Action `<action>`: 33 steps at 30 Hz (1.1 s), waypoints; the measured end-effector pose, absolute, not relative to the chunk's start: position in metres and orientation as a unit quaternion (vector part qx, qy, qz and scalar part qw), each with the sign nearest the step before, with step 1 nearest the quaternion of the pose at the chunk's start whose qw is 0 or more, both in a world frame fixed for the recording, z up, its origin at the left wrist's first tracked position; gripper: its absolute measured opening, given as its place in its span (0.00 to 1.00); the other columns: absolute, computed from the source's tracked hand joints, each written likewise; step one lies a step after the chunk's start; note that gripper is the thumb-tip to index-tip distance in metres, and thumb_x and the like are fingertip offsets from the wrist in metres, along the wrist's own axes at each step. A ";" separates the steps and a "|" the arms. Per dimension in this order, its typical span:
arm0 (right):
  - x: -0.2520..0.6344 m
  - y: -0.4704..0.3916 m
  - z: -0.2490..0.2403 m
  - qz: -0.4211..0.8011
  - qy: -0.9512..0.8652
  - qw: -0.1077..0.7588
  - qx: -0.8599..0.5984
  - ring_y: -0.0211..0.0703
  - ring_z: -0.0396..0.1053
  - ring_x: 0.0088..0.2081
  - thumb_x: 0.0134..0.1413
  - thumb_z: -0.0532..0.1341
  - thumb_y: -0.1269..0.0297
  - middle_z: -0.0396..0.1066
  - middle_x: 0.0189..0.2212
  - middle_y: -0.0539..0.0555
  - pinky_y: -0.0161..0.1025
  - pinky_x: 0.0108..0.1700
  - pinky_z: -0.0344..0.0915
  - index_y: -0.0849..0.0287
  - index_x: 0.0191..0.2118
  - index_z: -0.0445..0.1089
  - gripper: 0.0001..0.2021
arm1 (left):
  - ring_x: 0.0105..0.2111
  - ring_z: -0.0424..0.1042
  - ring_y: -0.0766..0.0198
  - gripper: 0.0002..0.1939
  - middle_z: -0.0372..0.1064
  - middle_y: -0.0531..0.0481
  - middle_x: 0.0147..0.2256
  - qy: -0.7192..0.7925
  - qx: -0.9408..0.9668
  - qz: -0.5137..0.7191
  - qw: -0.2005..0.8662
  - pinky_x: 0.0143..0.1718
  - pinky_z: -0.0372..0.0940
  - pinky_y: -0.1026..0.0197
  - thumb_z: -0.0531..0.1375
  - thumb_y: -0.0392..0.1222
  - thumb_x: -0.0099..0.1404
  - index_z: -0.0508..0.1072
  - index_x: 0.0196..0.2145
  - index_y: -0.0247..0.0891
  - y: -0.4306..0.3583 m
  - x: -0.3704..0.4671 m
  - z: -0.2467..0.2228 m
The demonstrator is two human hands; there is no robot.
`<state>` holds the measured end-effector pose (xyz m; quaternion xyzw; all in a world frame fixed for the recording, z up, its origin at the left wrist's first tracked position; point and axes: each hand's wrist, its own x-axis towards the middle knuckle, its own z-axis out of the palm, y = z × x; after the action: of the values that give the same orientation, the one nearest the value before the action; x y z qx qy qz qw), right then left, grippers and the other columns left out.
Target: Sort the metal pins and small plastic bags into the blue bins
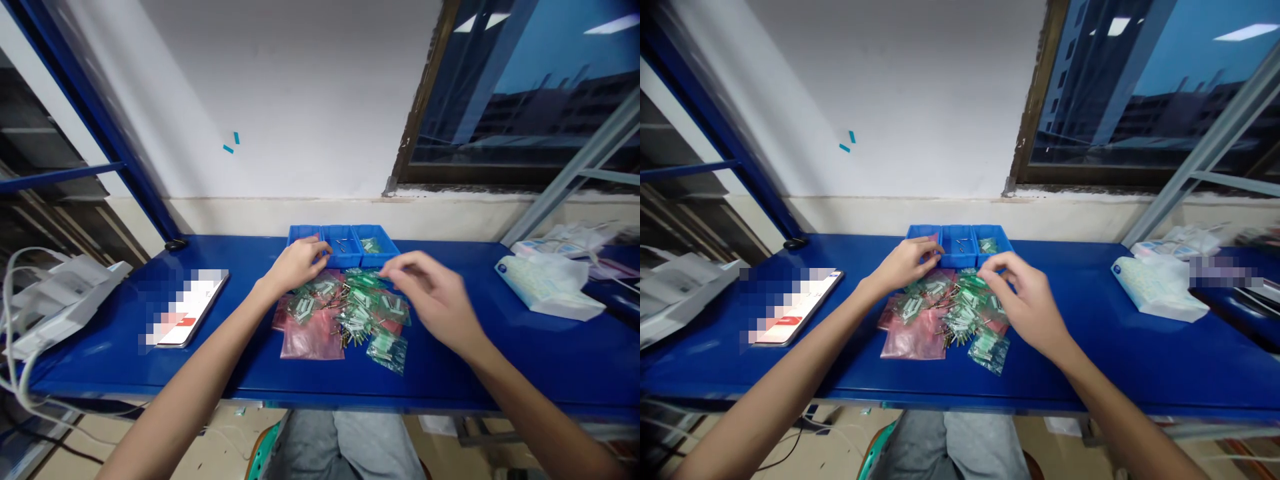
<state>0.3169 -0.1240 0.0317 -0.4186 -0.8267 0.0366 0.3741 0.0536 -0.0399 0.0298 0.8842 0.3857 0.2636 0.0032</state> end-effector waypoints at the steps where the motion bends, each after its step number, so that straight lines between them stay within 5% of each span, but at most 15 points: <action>1: 0.313 -0.115 0.033 0.042 -0.838 0.359 -0.409 0.47 0.73 0.43 0.70 0.52 0.62 0.76 0.42 0.55 0.44 0.44 0.71 0.52 0.45 0.73 0.12 | 0.41 0.73 0.57 0.12 0.74 0.44 0.37 0.387 0.886 0.256 0.003 0.44 0.66 0.55 0.54 0.39 0.70 0.76 0.46 0.38 -0.040 0.054 0.028; 8: 0.302 -0.052 0.021 0.000 -0.901 0.201 -0.383 0.53 0.72 0.46 0.63 0.57 0.69 0.77 0.42 0.57 0.50 0.48 0.68 0.54 0.48 0.76 0.12 | 0.38 0.73 0.59 0.13 0.73 0.44 0.38 0.385 0.895 0.224 -0.004 0.40 0.66 0.57 0.53 0.38 0.70 0.76 0.45 0.38 -0.040 0.060 0.016; 33: 0.309 -0.050 -0.003 0.034 -0.898 0.246 -0.363 0.50 0.70 0.45 0.66 0.54 0.70 0.79 0.40 0.55 0.48 0.50 0.65 0.56 0.42 0.77 0.13 | 0.36 0.73 0.60 0.12 0.72 0.45 0.38 0.368 0.911 0.182 -0.037 0.38 0.67 0.59 0.52 0.37 0.71 0.75 0.45 0.37 -0.047 0.072 0.008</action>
<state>0.3093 -0.0501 -0.0025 -0.3625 -0.8982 0.0336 0.2463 0.0724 -0.0467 0.0077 0.9111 0.3681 0.1816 -0.0369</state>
